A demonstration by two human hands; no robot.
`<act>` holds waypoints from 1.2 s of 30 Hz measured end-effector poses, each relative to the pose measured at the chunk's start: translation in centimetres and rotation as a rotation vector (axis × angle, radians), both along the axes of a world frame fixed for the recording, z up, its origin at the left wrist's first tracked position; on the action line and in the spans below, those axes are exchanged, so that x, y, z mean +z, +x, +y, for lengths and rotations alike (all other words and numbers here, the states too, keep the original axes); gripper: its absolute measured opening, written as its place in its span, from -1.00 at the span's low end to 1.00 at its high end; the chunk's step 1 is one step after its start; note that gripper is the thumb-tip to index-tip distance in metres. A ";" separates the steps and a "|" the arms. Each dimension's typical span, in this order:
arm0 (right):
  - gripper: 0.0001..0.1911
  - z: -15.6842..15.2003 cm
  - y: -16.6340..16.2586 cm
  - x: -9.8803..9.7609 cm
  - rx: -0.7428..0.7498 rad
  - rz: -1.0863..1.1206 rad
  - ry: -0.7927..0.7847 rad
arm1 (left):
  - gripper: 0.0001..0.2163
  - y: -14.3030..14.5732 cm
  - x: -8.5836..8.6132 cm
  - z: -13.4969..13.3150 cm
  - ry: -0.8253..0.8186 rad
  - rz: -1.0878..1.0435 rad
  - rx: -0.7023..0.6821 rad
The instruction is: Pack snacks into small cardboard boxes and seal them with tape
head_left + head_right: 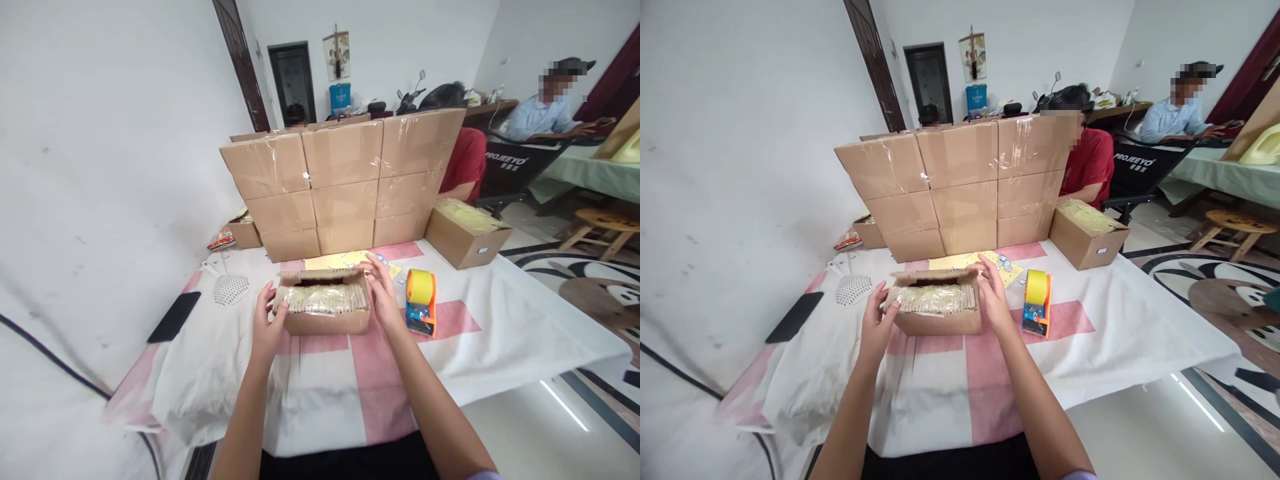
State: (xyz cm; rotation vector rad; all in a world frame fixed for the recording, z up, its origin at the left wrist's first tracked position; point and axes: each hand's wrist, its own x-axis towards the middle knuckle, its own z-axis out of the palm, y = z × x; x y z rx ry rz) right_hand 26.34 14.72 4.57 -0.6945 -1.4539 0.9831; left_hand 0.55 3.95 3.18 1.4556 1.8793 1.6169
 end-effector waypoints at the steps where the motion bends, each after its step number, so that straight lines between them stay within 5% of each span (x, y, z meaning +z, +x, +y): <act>1: -0.59 -0.1 0.0 -0.1 -0.017 -0.027 0.041 | -0.50 0.1 0.1 0.0 0.020 0.023 0.002; 5: -0.61 -0.4 0.3 -0.9 -0.070 -0.155 0.135 | -0.59 0.9 2.2 -0.1 0.101 0.294 0.012; 8: -0.60 -0.4 0.4 -1.3 -0.072 -0.161 0.146 | -0.66 2.1 4.6 0.2 0.027 0.652 -0.170; 12: -0.60 -0.4 0.4 -1.5 -0.096 -0.193 0.190 | -0.51 3.8 6.2 1.0 -0.165 0.911 -0.392; 25: -0.63 -1.3 0.8 -0.7 -0.126 -0.274 0.232 | -0.51 5.3 5.9 1.4 -0.240 0.952 -0.312; 28: -0.62 -2.2 2.9 -0.5 -0.306 -0.163 0.189 | -0.54 5.4 5.7 1.3 -0.199 0.952 -0.283; 31: -0.59 -1.8 6.7 -1.5 -0.701 -0.030 0.080 | -0.52 5.3 5.4 1.1 -0.137 0.950 -0.265; 33: -0.49 -0.8 9.3 -2.7 -0.824 0.046 -0.084 | -0.49 5.2 5.3 1.0 -0.091 0.942 -0.250; 36: -0.48 0.8 11.9 -4.3 -0.563 0.097 -0.332 | -0.47 5.1 5.1 0.7 -0.009 0.921 -0.231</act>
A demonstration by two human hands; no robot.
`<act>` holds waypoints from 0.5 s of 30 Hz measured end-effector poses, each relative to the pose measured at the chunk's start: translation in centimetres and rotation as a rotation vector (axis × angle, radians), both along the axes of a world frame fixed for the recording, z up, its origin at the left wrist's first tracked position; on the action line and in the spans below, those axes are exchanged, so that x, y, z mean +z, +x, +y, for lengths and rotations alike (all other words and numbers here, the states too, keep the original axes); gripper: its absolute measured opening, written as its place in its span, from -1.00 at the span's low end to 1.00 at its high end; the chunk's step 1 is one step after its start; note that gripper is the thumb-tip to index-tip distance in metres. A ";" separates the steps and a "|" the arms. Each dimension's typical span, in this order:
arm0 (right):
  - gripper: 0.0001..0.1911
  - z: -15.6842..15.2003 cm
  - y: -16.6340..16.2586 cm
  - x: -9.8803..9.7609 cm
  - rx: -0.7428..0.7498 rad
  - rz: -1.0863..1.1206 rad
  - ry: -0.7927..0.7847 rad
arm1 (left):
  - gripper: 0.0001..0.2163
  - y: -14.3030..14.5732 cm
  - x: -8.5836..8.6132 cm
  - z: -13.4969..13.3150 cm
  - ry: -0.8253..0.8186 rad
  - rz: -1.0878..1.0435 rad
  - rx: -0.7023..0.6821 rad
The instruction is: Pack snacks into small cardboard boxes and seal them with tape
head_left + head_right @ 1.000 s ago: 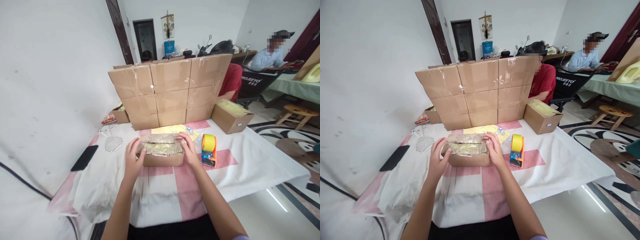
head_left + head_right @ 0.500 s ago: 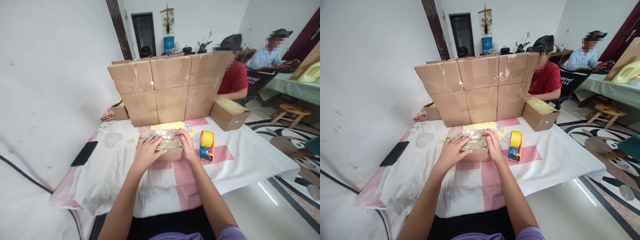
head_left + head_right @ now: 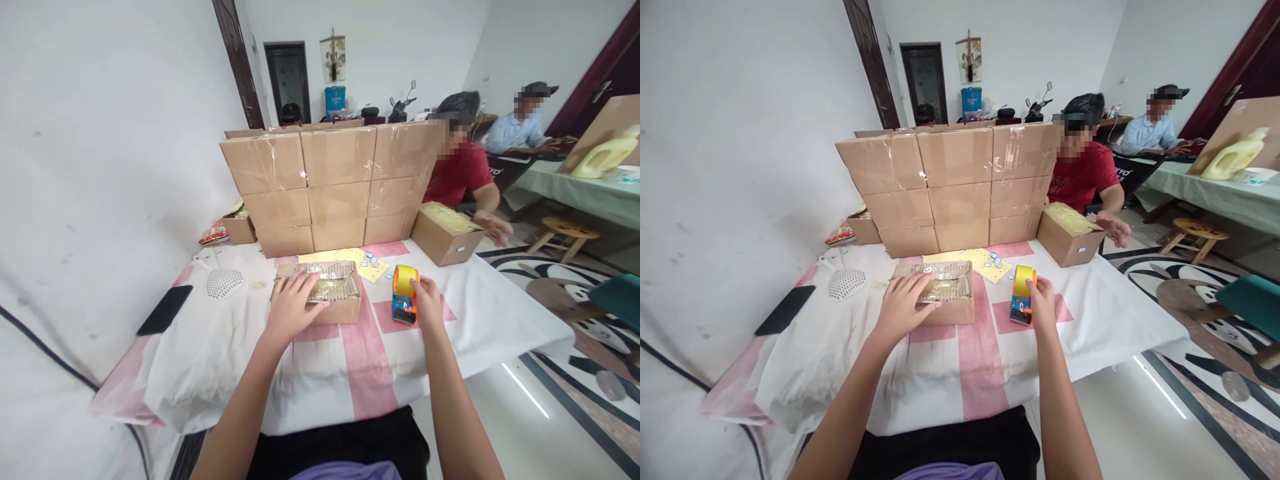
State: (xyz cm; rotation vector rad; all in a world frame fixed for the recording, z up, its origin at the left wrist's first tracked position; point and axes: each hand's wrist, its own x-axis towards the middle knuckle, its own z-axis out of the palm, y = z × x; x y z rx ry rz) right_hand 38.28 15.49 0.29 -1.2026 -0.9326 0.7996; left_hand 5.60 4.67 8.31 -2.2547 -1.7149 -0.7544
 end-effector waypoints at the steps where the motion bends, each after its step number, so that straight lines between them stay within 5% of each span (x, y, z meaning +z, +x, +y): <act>1: -0.50 0.3 0.5 -0.4 0.110 0.019 -0.030 | -0.47 0.0 -0.1 -0.2 0.030 -0.012 -0.010; 7: -0.48 0.2 1.3 -1.3 0.342 -0.061 -0.057 | -0.70 0.2 -1.3 -1.8 0.201 -0.220 -0.100; 15: -0.46 -0.4 0.7 -2.9 0.228 -0.104 -0.006 | -0.90 0.3 -3.9 -3.9 0.216 -0.952 -0.045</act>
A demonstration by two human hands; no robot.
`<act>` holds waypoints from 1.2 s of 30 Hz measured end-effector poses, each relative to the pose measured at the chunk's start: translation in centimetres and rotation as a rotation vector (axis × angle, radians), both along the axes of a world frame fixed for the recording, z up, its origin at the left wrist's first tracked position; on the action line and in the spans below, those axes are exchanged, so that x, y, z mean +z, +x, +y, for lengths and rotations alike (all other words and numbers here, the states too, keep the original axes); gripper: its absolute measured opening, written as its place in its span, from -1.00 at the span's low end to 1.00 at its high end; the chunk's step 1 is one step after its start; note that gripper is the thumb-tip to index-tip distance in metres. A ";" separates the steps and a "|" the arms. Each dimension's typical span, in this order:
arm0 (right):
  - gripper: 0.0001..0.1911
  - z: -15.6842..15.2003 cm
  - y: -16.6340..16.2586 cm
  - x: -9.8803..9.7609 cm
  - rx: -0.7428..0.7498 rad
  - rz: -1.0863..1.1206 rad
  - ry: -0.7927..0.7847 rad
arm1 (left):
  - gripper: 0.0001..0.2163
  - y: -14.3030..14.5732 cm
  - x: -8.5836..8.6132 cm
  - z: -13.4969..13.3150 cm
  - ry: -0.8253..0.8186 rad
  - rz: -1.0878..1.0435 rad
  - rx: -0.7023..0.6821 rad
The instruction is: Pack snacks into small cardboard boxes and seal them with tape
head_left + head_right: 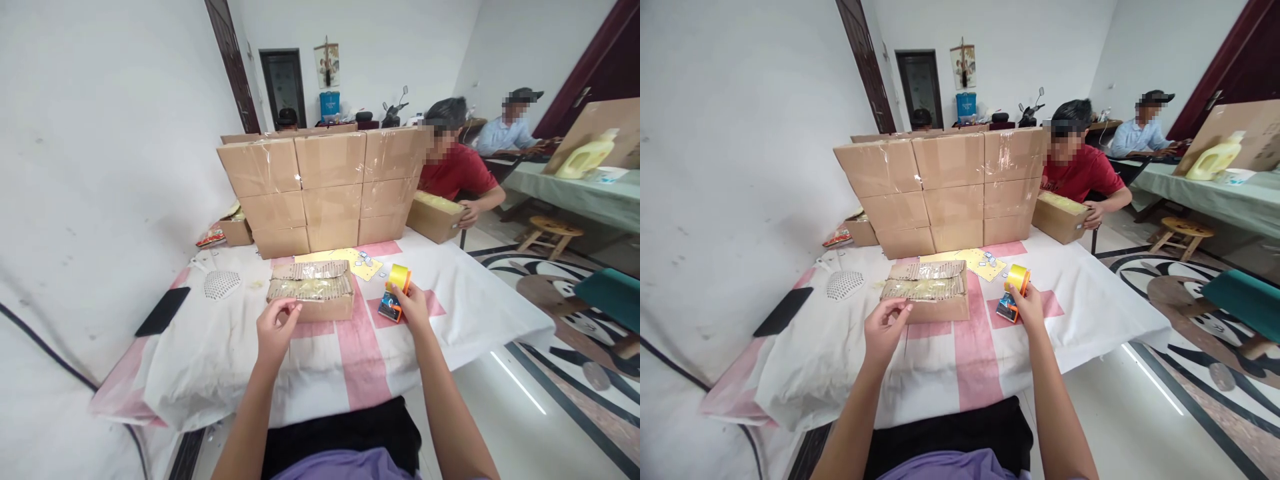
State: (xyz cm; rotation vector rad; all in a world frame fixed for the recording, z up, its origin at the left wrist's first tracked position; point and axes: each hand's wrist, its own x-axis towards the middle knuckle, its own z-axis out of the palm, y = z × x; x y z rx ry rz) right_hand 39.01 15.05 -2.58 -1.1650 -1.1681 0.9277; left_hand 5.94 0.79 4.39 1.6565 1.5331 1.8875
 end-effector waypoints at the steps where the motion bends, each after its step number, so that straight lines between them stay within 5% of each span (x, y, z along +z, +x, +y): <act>1: -0.47 0.0 -0.1 -0.1 -0.001 0.004 0.004 | -0.86 0.0 -0.2 0.0 -0.040 -0.121 0.011; 9: -0.47 0.0 -0.1 -0.2 0.023 0.028 0.022 | -0.67 -0.1 0.3 -0.1 -0.111 -0.617 -0.119; 27: -0.43 0.1 -0.1 0.1 0.012 -0.012 0.033 | -0.67 -0.1 0.9 -0.8 -0.099 -0.656 -0.244; 36: -0.50 -0.2 -0.2 0.5 0.010 -0.056 0.059 | -0.66 -1.1 -1.0 -0.7 -0.112 -0.725 -0.198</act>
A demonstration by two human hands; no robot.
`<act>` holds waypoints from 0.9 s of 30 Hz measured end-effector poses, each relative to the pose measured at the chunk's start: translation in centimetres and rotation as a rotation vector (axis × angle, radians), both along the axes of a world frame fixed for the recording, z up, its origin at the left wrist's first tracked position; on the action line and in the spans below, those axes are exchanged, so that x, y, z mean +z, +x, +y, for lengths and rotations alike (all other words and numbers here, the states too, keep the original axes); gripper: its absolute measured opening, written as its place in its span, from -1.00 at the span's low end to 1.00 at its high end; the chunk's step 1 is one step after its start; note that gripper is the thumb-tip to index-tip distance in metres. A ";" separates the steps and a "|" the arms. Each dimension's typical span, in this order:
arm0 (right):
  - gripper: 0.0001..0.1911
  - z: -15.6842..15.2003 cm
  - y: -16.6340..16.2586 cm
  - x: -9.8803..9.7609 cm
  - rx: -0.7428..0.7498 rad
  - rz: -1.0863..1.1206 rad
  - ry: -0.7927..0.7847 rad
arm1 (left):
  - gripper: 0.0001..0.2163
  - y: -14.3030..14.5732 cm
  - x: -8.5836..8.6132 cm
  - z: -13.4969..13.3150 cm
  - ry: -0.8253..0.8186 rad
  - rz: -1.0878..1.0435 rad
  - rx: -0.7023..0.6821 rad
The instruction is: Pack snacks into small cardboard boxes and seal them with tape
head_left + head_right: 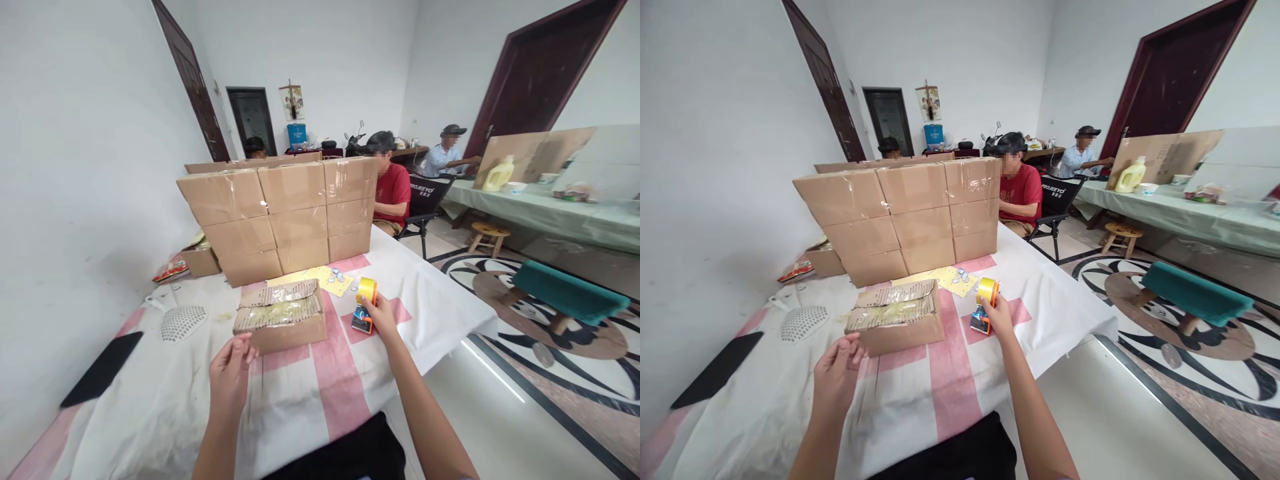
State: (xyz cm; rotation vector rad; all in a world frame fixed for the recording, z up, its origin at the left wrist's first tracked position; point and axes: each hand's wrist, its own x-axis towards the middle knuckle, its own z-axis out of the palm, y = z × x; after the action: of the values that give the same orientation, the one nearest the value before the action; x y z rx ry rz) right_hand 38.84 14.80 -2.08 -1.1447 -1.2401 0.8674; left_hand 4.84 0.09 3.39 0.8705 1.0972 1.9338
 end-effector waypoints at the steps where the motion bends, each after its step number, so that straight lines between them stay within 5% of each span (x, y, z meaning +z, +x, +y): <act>1: -0.51 -0.1 0.0 0.0 0.001 -0.001 0.002 | -0.66 0.0 -0.2 0.1 -0.030 0.011 0.003; 7: -0.53 0.0 -0.1 0.0 -0.017 0.002 0.006 | -0.61 0.5 -0.9 0.3 -0.130 0.030 0.008; 17: -0.46 0.3 0.1 -0.7 0.014 0.039 -0.050 | -0.72 2.6 1.1 -0.2 0.038 0.067 -0.029; 27: -0.51 0.4 0.2 -0.7 0.009 0.074 -0.081 | -0.77 1.9 0.0 -0.4 0.050 0.192 -0.040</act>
State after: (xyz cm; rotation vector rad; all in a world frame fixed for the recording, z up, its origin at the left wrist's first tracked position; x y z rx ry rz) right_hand 39.02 15.21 -2.79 -1.1612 -1.1599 0.9658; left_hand 6.70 -0.35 3.42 1.1163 1.1369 1.8814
